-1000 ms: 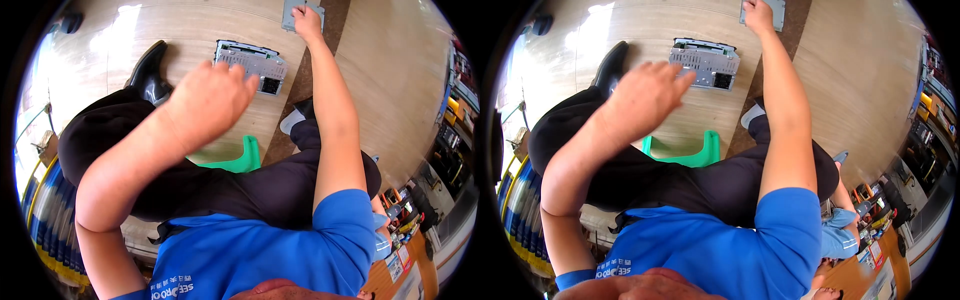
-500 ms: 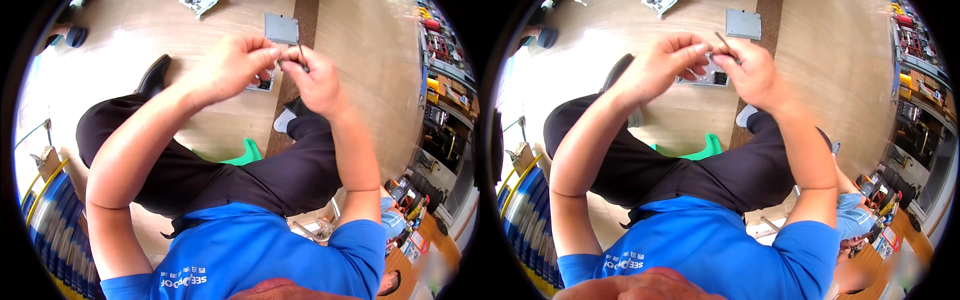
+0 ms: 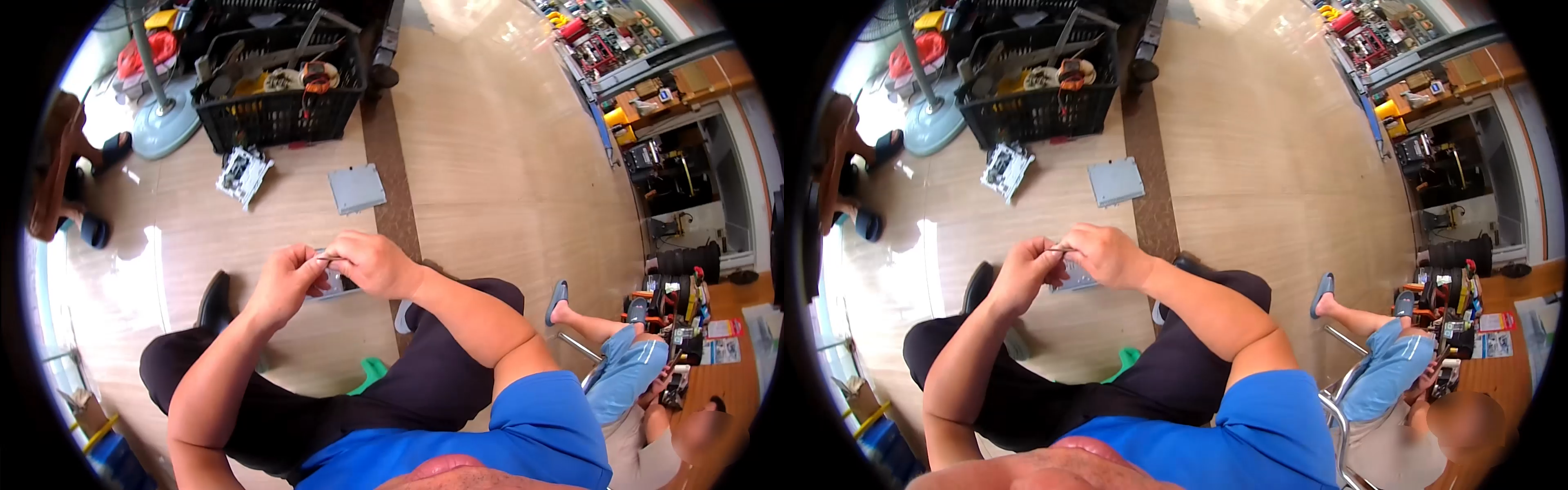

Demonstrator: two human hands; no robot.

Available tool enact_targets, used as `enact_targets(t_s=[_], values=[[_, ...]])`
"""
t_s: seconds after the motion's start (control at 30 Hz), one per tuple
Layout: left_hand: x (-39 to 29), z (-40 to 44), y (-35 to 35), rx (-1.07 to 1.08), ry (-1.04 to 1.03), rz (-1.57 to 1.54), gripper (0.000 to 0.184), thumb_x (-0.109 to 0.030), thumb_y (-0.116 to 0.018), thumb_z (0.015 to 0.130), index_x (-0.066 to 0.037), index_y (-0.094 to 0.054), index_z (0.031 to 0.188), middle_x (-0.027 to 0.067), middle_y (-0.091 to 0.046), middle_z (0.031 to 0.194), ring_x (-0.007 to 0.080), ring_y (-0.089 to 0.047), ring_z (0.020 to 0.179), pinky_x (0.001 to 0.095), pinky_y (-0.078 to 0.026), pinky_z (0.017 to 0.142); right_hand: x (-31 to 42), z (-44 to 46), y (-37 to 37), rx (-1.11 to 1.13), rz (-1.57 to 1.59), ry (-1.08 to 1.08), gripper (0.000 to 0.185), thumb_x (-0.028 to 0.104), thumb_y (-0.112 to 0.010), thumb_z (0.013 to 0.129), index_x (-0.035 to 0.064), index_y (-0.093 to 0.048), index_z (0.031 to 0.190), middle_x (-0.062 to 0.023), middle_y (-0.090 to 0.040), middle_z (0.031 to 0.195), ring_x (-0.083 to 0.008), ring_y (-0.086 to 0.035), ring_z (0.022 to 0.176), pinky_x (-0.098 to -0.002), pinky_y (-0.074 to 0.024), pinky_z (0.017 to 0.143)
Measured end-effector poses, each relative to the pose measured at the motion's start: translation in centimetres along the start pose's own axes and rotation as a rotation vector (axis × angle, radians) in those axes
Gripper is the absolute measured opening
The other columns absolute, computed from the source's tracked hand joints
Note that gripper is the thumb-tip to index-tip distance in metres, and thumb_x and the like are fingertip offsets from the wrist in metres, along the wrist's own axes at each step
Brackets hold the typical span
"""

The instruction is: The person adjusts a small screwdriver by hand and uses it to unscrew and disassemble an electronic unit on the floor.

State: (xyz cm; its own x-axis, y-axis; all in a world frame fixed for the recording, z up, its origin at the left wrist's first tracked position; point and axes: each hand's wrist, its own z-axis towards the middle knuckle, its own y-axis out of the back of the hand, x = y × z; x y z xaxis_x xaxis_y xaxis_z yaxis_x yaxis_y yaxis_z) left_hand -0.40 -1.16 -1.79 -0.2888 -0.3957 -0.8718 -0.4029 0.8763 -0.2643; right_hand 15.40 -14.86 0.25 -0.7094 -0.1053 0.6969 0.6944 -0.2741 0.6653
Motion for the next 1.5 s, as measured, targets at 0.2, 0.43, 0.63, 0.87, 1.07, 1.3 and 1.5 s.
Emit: enact_targets(t_s=[0.2, 0.43, 0.63, 0.87, 1.07, 1.3, 1.5], values=[[-0.4, 1.0, -0.1, 0.04, 0.036, 0.032, 0.022, -0.022, -0.059, 0.104, -0.002, -0.064, 0.094, 0.0067, -0.069, 0.081, 0.0125, -0.064, 0.071, 0.027, -0.053, 0.066, -0.9, 0.0, 0.8, 0.08, 0.116, -0.106, 0.009, 0.004, -0.068, 0.089, 0.0018, -0.066, 0.097, -0.0115, -0.063, 0.087, -0.029, -0.062, 0.08, -0.0381, -0.0504, 0.071], [0.2, 1.2, -0.3, 0.182, 0.129, -0.119, 0.026, -0.028, -0.053, 0.107, -0.004, -0.062, 0.101, 0.0064, -0.069, 0.087, 0.0152, -0.067, 0.08, 0.0327, -0.057, 0.077, -1.0, -0.4, 1.8, 0.152, 0.265, -0.26, 0.008, 0.007, -0.07, 0.089, 0.0027, -0.067, 0.096, -0.0106, -0.067, 0.087, -0.0239, -0.064, 0.081, -0.0347, -0.0501, 0.073], [0.6, 1.6, -0.6, 0.203, 0.108, -0.243, 0.026, -0.028, -0.052, 0.107, -0.005, -0.059, 0.1, 0.0065, -0.067, 0.09, 0.0172, -0.068, 0.082, 0.034, -0.057, 0.078, -0.9, -0.5, 1.7, 0.103, 0.402, -0.346, 0.011, 0.009, -0.069, 0.09, 0.0007, -0.066, 0.096, -0.0131, -0.067, 0.084, -0.0241, -0.063, 0.077, -0.0351, -0.0499, 0.071], [1.2, 2.2, -1.7, 0.132, 0.013, -0.312, 0.023, -0.024, -0.048, 0.108, -0.005, -0.057, 0.098, 0.0055, -0.065, 0.087, 0.0174, -0.068, 0.08, 0.0324, -0.056, 0.074, -0.3, -0.8, 1.3, -0.076, 0.085, -0.187, 0.009, 0.004, -0.067, 0.092, 0.0008, -0.065, 0.099, -0.0136, -0.066, 0.088, -0.0281, -0.065, 0.079, -0.0359, -0.0519, 0.07], [1.8, 2.6, -2.4, 0.049, -0.065, -0.176, 0.021, -0.021, -0.045, 0.109, -0.005, -0.055, 0.099, 0.0063, -0.064, 0.089, 0.0188, -0.067, 0.081, 0.0324, -0.056, 0.074, 0.3, -1.1, 0.9, -0.166, -0.03, -0.133, 0.009, 0.004, -0.068, 0.09, 0.0002, -0.064, 0.097, -0.0148, -0.065, 0.088, -0.0327, -0.065, 0.078, -0.0388, -0.0514, 0.068], [1.6, 2.2, -3.0, -0.005, -0.145, -0.043, 0.021, -0.019, -0.045, 0.109, -0.004, -0.056, 0.099, 0.0046, -0.064, 0.086, 0.0128, -0.065, 0.077, 0.0292, -0.056, 0.072, 0.4, -1.4, 0.5, -0.204, 0.037, -0.208, 0.009, 0.006, -0.068, 0.09, 0.0005, -0.061, 0.092, -0.0165, -0.063, 0.085, -0.0351, -0.063, 0.076, -0.0409, -0.0495, 0.065], [1.3, 1.6, -3.2, -0.032, -0.134, -0.048, 0.019, -0.018, -0.047, 0.108, -0.004, -0.056, 0.098, 0.0051, -0.064, 0.085, 0.0124, -0.065, 0.077, 0.0288, -0.056, 0.071, 0.8, -1.5, 0.3, -0.197, 0.042, -0.23, 0.009, 0.004, -0.067, 0.09, -0.0004, -0.062, 0.096, -0.0168, -0.065, 0.087, -0.0326, -0.065, 0.078, -0.0387, -0.0507, 0.067]])
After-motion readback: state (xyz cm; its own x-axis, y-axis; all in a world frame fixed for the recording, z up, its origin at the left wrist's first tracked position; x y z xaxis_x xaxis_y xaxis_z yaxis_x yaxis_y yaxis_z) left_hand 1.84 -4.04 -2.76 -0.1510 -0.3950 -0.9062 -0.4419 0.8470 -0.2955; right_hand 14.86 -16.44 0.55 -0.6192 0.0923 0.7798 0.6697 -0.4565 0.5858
